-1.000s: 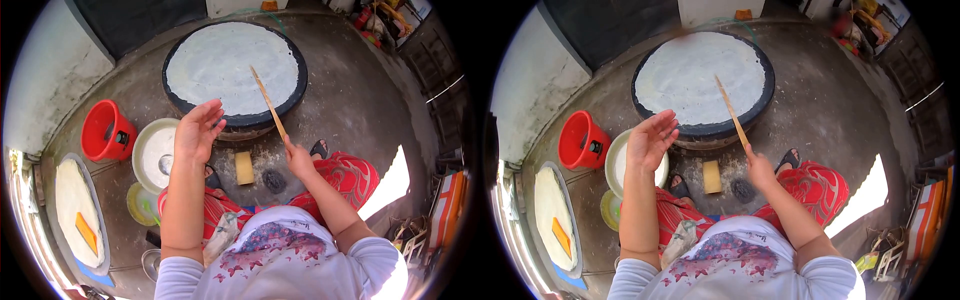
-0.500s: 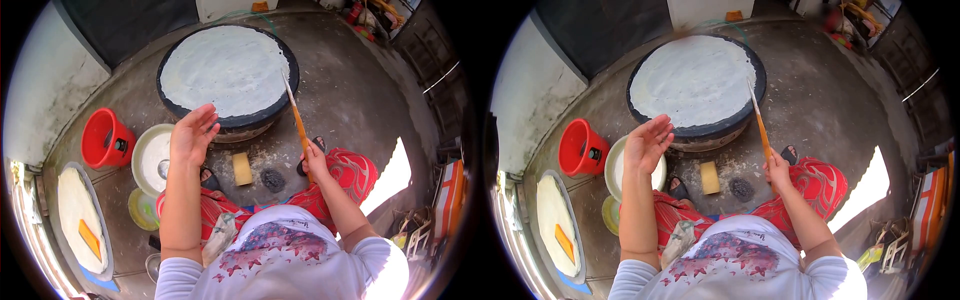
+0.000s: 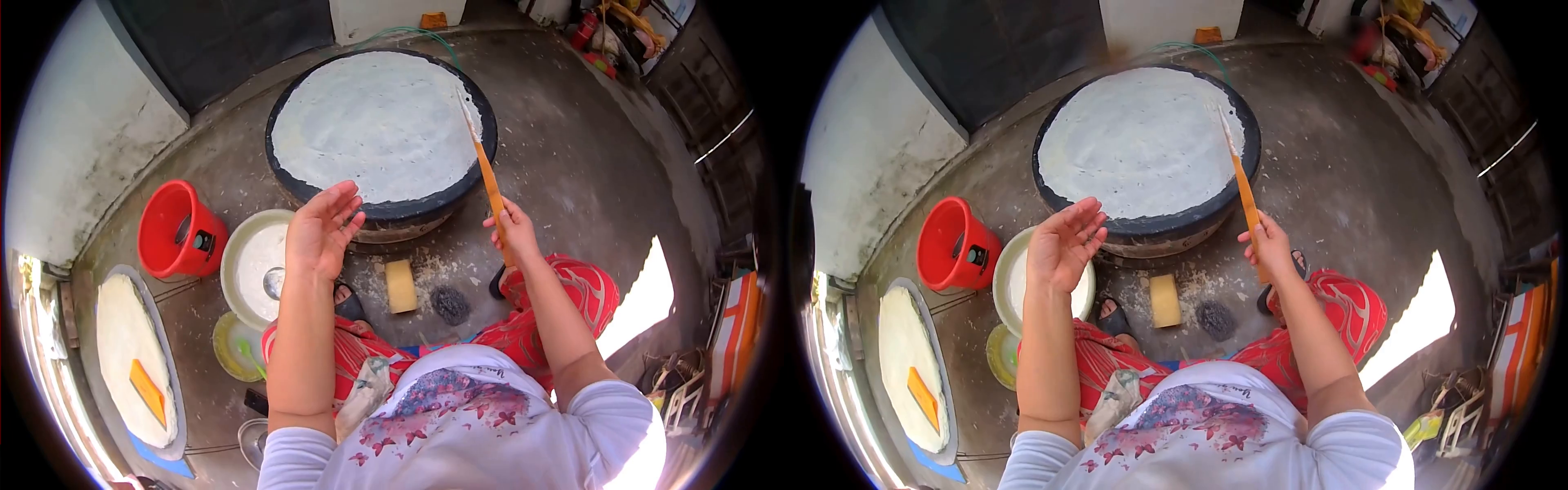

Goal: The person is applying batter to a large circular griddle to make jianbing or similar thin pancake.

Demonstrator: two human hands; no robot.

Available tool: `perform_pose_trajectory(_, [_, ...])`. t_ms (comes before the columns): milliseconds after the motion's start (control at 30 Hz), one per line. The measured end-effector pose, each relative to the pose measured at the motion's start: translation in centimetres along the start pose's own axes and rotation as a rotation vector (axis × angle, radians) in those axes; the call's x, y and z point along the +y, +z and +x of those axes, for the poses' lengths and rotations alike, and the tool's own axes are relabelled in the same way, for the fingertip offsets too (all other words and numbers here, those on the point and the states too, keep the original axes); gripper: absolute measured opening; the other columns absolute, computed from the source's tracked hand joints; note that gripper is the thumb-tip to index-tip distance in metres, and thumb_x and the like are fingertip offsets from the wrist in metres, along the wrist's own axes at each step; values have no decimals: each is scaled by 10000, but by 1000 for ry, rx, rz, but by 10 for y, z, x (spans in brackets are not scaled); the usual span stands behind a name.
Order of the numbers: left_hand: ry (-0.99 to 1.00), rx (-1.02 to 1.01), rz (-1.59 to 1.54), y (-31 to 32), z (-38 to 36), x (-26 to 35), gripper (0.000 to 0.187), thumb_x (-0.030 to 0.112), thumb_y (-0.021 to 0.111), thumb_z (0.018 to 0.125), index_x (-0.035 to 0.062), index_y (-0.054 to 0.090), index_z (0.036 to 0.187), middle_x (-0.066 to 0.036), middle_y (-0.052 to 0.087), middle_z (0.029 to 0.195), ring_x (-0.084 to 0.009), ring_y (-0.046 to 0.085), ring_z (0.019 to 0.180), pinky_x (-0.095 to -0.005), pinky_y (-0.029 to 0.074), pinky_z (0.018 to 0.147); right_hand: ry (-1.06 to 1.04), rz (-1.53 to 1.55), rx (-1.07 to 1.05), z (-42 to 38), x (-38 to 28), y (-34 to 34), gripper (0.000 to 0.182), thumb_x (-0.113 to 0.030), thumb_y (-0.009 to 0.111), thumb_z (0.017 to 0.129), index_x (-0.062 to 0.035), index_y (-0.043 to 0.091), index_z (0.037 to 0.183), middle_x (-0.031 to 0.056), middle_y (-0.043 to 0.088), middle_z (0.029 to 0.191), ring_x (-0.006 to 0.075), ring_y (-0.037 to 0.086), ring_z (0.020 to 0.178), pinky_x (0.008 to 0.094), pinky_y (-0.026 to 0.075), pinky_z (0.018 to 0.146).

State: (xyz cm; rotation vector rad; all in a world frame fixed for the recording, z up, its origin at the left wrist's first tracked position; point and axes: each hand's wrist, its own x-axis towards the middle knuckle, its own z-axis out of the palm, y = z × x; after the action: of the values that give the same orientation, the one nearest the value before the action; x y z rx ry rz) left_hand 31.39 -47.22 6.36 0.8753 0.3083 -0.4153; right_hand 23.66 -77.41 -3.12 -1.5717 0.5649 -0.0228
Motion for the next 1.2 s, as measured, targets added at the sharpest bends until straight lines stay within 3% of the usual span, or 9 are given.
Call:
perform_pose_trajectory(400, [4,9,-29,3,0,1,286,126,545,781,-27,541,1023,-129,568,1039,-237,522,963,-342,428,816,4,-32,-22,51,-24,29,323,-178,288,939,-51,398,1216,97,589,815,99,470,476,215,386,403])
perform_pose_trajectory(700, [22,3,-33,5,-1,5,263,123,549,779,-18,536,1001,-131,568,1046,-251,520,979,-347,430,819,49,57,153,51,18,-7,338,-180,294,938,-108,400,1250,78,593,770,81,452,425,192,363,361])
perform_pose_trajectory(800, [4,-9,-27,8,-2,3,259,123,546,782,-19,538,998,-131,567,1048,-254,519,986,-348,429,822,63,-50,177,51,29,-11,342,-188,341,928,-138,402,1261,54,586,755,74,464,467,199,384,400])
perform_pose_trajectory(867, [-5,-17,-25,9,-1,2,255,122,545,783,-19,539,995,-132,567,1048,-254,519,989,-349,429,823,-5,-318,230,61,39,-11,368,-192,420,887,-147,424,1252,88,597,756,165,550,562,296,453,498])
perform_pose_trajectory(900, [-2,-10,-23,9,-1,2,257,121,538,785,-22,540,998,-132,567,1046,-253,519,988,-348,428,825,-2,-316,232,62,39,-11,368,-192,420,887,-147,424,1252,88,597,756,165,550,562,296,453,498])
perform_pose_trajectory(967, [-3,-1,-19,9,-1,1,258,120,532,788,-25,541,1002,-132,567,1044,-253,520,987,-348,428,827,-294,-1153,312,65,32,-7,395,-179,472,832,-136,457,1224,154,599,783,294,589,708,398,466,639])
perform_pose_trajectory(1000, [-5,-14,-21,8,0,1,254,123,545,784,-22,552,992,-123,571,1030,-237,520,969,-345,424,820,-288,-1153,311,65,25,-3,395,-179,472,832,-136,457,1224,154,599,783,294,589,708,398,466,639])
perform_pose_trajectory(1067, [-13,-26,-23,7,-1,-1,250,126,558,779,-20,564,982,-115,574,1015,-221,520,950,-342,420,813,-227,-1191,250,63,14,4,402,-163,469,808,-153,477,1210,196,588,822,374,569,783,452,448,707])
perform_pose_trajectory(1200, [-7,-20,-13,8,0,-2,255,126,562,778,-21,560,987,-117,574,1015,-223,521,948,-341,423,808,-222,-1158,226,60,11,10,398,-152,465,809,-160,485,1206,184,597,824,356,578,780,433,456,706])
